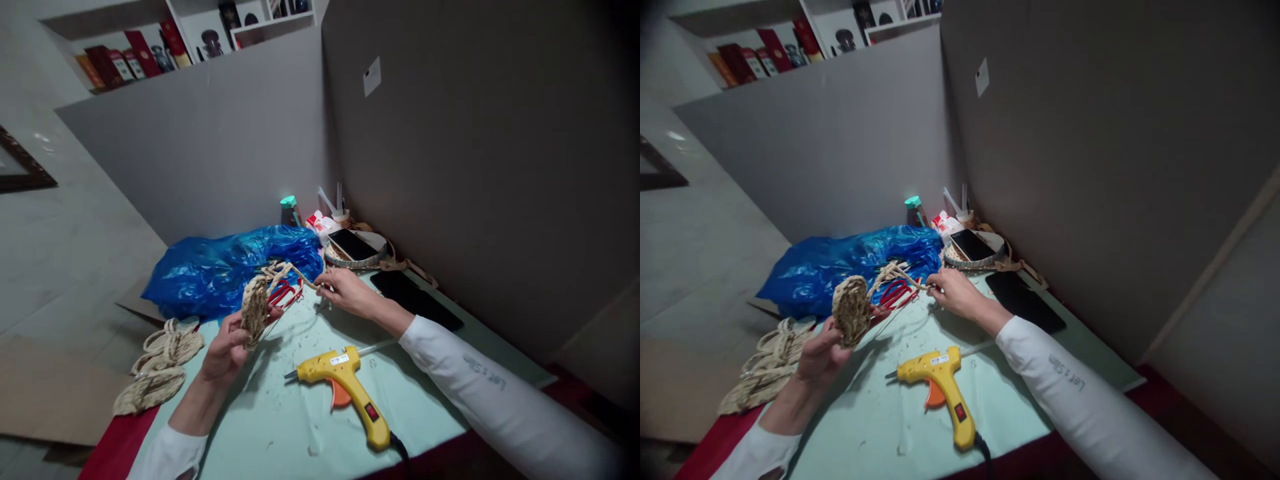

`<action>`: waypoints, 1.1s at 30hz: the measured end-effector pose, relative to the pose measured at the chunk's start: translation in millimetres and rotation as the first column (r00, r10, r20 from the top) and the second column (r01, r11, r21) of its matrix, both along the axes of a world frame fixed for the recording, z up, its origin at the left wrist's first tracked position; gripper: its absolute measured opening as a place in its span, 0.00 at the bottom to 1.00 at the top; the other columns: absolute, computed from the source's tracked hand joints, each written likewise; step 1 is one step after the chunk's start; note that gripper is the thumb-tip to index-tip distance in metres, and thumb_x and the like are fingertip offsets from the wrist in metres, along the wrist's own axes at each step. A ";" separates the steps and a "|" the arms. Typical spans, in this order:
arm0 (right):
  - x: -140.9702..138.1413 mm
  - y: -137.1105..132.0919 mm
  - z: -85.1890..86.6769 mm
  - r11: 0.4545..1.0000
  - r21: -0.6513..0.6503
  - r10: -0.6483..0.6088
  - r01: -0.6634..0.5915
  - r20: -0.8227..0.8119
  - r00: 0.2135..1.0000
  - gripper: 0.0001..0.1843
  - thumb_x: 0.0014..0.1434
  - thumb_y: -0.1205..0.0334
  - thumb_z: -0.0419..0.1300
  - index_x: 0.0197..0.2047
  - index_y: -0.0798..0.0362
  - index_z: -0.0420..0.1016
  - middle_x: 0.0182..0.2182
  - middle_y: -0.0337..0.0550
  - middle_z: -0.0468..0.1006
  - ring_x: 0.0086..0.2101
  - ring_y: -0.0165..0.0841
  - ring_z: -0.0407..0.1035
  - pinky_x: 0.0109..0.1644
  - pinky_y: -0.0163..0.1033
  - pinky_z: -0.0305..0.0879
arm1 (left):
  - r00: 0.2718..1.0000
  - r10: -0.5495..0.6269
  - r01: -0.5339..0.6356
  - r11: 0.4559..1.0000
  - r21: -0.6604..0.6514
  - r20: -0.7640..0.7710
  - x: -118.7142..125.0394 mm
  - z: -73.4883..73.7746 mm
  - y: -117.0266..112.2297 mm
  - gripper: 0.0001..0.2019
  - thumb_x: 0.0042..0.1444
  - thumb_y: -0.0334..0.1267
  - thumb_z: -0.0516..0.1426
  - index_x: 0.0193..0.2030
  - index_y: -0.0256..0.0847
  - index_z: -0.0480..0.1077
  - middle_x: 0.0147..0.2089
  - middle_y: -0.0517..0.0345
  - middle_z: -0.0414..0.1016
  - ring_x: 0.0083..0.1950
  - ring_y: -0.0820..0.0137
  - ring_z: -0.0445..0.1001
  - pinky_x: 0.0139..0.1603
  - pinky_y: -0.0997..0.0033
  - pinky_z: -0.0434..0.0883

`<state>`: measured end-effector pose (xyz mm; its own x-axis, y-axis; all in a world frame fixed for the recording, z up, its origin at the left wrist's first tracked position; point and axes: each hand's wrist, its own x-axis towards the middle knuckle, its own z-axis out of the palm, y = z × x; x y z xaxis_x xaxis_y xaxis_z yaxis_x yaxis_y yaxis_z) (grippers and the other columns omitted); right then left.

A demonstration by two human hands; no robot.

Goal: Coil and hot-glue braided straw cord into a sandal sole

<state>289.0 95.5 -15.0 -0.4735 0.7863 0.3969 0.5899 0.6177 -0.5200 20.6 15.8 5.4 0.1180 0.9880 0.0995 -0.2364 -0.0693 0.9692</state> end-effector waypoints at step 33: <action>-16.3 46.5 117.3 0.984 -0.177 -0.141 -0.038 -0.884 0.446 0.08 0.60 0.71 0.63 0.37 0.51 0.67 0.29 0.31 0.72 0.30 0.24 0.71 0.39 0.33 0.72 | 0.754 -0.228 0.423 0.886 -0.189 0.616 21.1 6.4 -17.8 0.30 0.47 0.50 0.72 0.48 0.23 0.80 0.42 0.38 0.86 0.46 0.55 0.83 0.53 0.54 0.81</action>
